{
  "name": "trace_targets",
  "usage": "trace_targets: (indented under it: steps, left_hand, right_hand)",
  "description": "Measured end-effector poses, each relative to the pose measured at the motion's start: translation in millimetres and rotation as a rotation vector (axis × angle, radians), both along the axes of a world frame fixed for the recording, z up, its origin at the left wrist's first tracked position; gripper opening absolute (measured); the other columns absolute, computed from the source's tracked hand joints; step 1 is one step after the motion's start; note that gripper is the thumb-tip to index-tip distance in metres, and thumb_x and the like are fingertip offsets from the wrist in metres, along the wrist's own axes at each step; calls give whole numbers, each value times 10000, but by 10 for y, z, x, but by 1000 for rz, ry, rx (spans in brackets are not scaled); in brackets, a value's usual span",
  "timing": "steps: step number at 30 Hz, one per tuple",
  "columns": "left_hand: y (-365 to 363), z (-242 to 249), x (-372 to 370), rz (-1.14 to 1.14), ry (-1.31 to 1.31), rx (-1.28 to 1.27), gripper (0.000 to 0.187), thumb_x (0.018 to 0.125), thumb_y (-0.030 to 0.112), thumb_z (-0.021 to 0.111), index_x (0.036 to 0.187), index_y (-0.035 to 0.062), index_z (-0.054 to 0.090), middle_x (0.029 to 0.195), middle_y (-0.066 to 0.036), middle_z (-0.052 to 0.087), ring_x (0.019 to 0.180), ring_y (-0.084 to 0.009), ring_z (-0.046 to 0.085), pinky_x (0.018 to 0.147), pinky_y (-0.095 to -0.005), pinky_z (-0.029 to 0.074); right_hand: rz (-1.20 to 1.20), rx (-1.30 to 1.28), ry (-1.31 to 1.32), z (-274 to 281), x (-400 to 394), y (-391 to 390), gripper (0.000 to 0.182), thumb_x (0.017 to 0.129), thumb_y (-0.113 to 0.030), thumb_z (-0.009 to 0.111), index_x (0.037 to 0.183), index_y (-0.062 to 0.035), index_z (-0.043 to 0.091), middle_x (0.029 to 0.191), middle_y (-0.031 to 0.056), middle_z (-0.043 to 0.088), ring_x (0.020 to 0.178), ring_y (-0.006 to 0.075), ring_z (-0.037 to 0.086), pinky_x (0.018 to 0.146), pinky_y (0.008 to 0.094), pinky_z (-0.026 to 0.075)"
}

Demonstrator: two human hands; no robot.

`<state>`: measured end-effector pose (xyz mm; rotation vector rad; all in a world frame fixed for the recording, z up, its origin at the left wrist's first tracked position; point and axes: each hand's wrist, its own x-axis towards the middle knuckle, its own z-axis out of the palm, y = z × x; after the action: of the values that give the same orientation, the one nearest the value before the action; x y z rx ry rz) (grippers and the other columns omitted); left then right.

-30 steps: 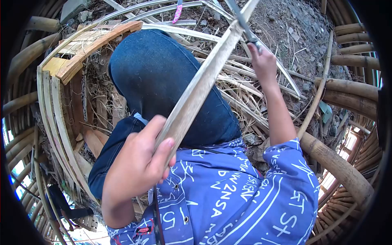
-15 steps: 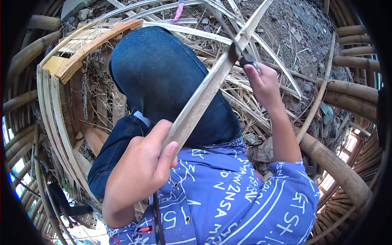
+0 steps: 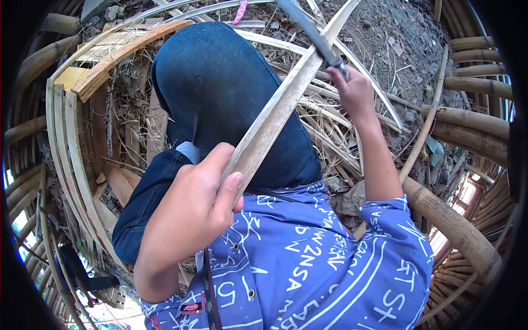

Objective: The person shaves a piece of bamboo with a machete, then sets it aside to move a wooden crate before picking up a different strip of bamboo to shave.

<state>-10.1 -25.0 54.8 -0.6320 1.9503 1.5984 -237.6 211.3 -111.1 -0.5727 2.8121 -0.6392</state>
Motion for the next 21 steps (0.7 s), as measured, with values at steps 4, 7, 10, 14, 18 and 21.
trace_targets:
  steps: [4, 7, 10, 14, 18, 21]
  left_hand:
    - [-188, 109, 225, 26, -86, 88, 89, 925, 73, 496, 949, -12, 485, 603, -120, 610, 505, -225, 634, 479, -313, 472]
    - [-224, 120, 206, 13, -127, 137, 97, 936, 85, 499, 968, -7, 503, 613, -82, 621, 493, -154, 617, 469, -272, 470]
    - [-173, 84, 101, 7, -107, 166, 107, 947, 81, 492, 979, -21, 498, 612, -71, 605, 489, -124, 595, 452, -268, 466]
    - [-145, 61, 23, 23, -115, 183, 130, 954, 97, 490, 1000, -24, 498, 642, -74, 610, 499, -116, 592, 439, -263, 457]
    - [-89, -2, -44, 106, -142, 271, 193, 966, 119, 484, 1095, -23, 502, 692, -64, 613, 520, -93, 588, 450, -234, 462]
    - [1, -68, -110, 95, -117, 263, 234, 969, 132, 490, 1148, -17, 508, 703, -57, 612, 526, -84, 587, 465, -217, 474]
  right_hand:
    - [-245, -38, 73, -138, -583, 525, 676, 887, -655, 485, 673, -18, 557, 511, 74, 517, 465, 188, 496, 462, 350, 389]
    - [-371, -196, -56, 0, -314, 508, 665, 889, -653, 484, 627, -42, 507, 514, 32, 489, 422, 124, 438, 409, 288, 353]
    - [-454, -389, -230, 98, -18, 348, 599, 885, -641, 499, 647, -91, 492, 513, -10, 468, 397, 74, 443, 359, 219, 332]
    - [-307, -626, -407, 199, 338, -10, 561, 881, -628, 516, 654, -118, 465, 526, -30, 451, 402, 53, 448, 371, 196, 354]
    - [-167, -690, -529, 413, 655, -291, 563, 893, -589, 545, 663, -76, 513, 532, -40, 468, 459, 39, 448, 413, 209, 329]
    - [-94, -681, -552, 610, 877, -356, 564, 904, -558, 559, 643, -61, 503, 536, -53, 430, 498, 40, 399, 442, 238, 290]
